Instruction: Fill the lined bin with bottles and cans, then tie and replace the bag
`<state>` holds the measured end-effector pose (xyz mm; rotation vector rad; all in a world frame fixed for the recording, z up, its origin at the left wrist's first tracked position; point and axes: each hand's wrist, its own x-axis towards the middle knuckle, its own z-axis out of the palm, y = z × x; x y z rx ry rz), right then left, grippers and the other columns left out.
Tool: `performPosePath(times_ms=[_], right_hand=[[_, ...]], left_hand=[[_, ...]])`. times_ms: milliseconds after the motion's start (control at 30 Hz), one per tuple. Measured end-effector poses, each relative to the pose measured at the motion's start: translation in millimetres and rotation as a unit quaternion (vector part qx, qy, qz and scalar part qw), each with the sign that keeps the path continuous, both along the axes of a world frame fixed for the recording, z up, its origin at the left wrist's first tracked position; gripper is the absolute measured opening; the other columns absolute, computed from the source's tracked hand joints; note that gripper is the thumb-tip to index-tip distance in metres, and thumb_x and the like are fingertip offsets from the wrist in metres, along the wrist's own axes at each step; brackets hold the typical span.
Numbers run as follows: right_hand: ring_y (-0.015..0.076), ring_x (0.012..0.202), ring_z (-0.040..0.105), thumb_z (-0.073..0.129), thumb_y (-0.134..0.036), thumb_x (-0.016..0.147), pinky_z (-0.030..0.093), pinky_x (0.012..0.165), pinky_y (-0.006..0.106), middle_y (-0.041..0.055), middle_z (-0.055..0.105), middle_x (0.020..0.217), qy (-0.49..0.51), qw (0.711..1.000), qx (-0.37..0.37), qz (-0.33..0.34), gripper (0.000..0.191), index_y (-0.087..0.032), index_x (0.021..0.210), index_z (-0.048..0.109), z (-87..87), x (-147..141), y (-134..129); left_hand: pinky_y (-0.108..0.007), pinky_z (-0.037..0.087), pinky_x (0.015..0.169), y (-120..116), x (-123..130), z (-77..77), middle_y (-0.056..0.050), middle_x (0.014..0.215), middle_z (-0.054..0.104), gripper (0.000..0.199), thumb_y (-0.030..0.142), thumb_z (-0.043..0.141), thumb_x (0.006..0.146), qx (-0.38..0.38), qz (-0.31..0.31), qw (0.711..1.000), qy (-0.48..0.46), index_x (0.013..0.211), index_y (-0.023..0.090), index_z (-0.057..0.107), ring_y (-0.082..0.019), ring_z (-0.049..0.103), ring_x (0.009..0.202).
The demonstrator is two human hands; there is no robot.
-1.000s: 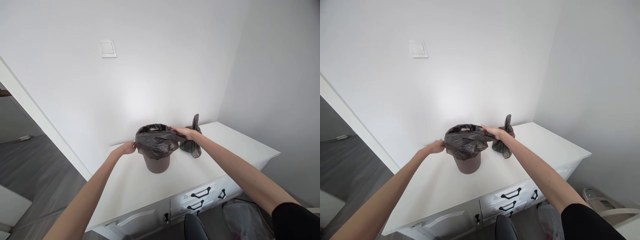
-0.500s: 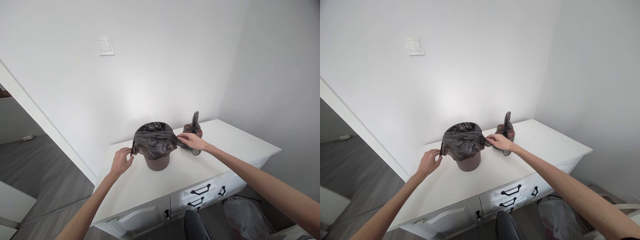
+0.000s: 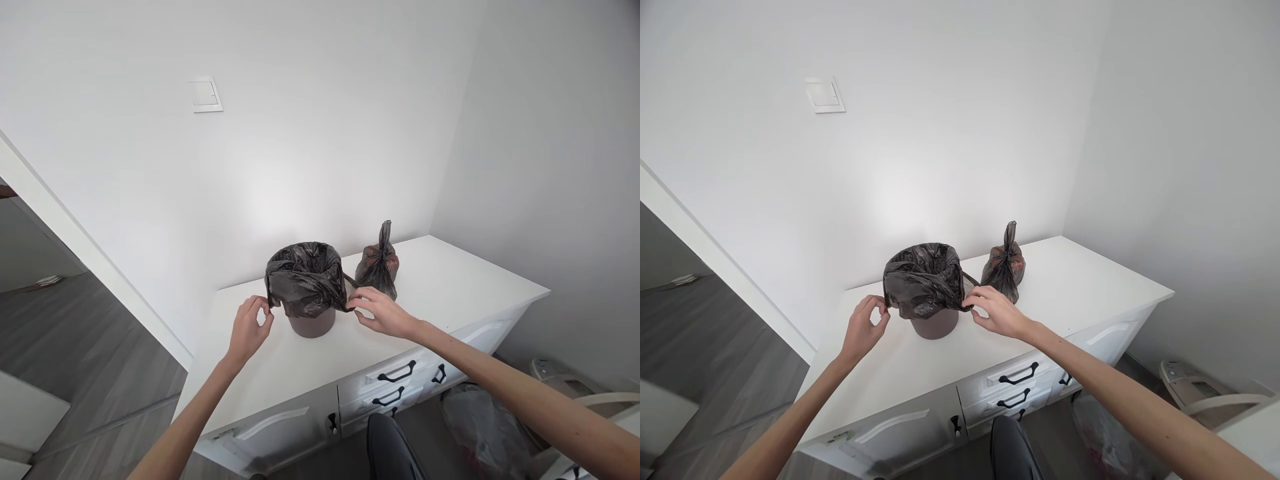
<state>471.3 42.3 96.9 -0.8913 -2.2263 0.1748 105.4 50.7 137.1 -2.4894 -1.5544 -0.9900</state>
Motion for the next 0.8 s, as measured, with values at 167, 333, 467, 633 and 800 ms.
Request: performPosePath(times_ms=[167, 333, 467, 633, 800], right_hand=[[0.0276, 0.116, 0.062, 0.052, -0.012, 0.093, 0.053, 0.099, 0.048, 0.0109, 0.067, 0.12, -0.058, 0.998, 0.013, 0.011, 0.038, -0.025, 0.128, 0.061, -17.8, -2, -5], [0.026, 0.113, 0.064, 0.062, -0.025, 0.092, 0.052, 0.103, 0.048, 0.0077, 0.066, 0.121, 0.098, 0.993, -0.061, -0.015, 0.06, -0.03, 0.147, 0.041, -11.3, -25, -15], [0.0231, 0.106, 0.064, 0.056, -0.021, 0.095, 0.055, 0.097, 0.043, 0.008, 0.063, 0.117, 0.164, 0.985, -0.056, -0.016, 0.043, -0.03, 0.136, 0.051, -2.9, -44, -25], [0.0252, 0.105, 0.063, 0.047, -0.011, 0.094, 0.055, 0.091, 0.044, 0.0103, 0.061, 0.114, 0.023, 0.999, 0.018, -0.029, 0.031, -0.026, 0.115, 0.064, -24.3, -44, -18], [0.0302, 0.118, 0.061, 0.051, -0.002, 0.083, 0.054, 0.099, 0.049, 0.0151, 0.062, 0.126, -0.114, 0.993, 0.015, -0.027, 0.041, -0.019, 0.118, 0.065, -40.8, -37, -8]], left_hand=[[-0.046, 0.049, 0.095, 4, -4, -2.3, -0.011, 0.122, 0.063, 0.013, 0.025, 0.053, 0.088, 0.006, 0.032, 0.997, -0.067, 0.101, 0.024, 0.05, -0.028, 0.061, 0.116], [-0.049, 0.049, 0.1, 13, 13, 22.7, -0.008, 0.123, 0.067, 0.033, 0.035, 0.061, 0.085, -0.037, 0.061, 0.982, -0.172, 0.114, 0.025, 0.052, -0.027, 0.063, 0.113], [-0.045, 0.05, 0.098, 14, 18, 20.2, -0.004, 0.108, 0.07, 0.009, 0.027, 0.056, 0.083, -0.04, 0.055, 0.987, -0.145, 0.091, 0.025, 0.056, -0.025, 0.063, 0.105], [-0.046, 0.051, 0.096, 7, -3, -12.8, -0.009, 0.116, 0.064, 0.01, 0.018, 0.053, 0.084, 0.008, 0.026, 0.999, -0.041, 0.091, 0.025, 0.053, -0.028, 0.062, 0.109], [-0.057, 0.042, 0.111, -5, -39, -51.3, -0.015, 0.153, 0.046, 0.035, 0.011, 0.051, 0.086, -0.027, -0.026, 0.984, 0.176, 0.117, 0.025, 0.06, -0.037, 0.043, 0.143]])
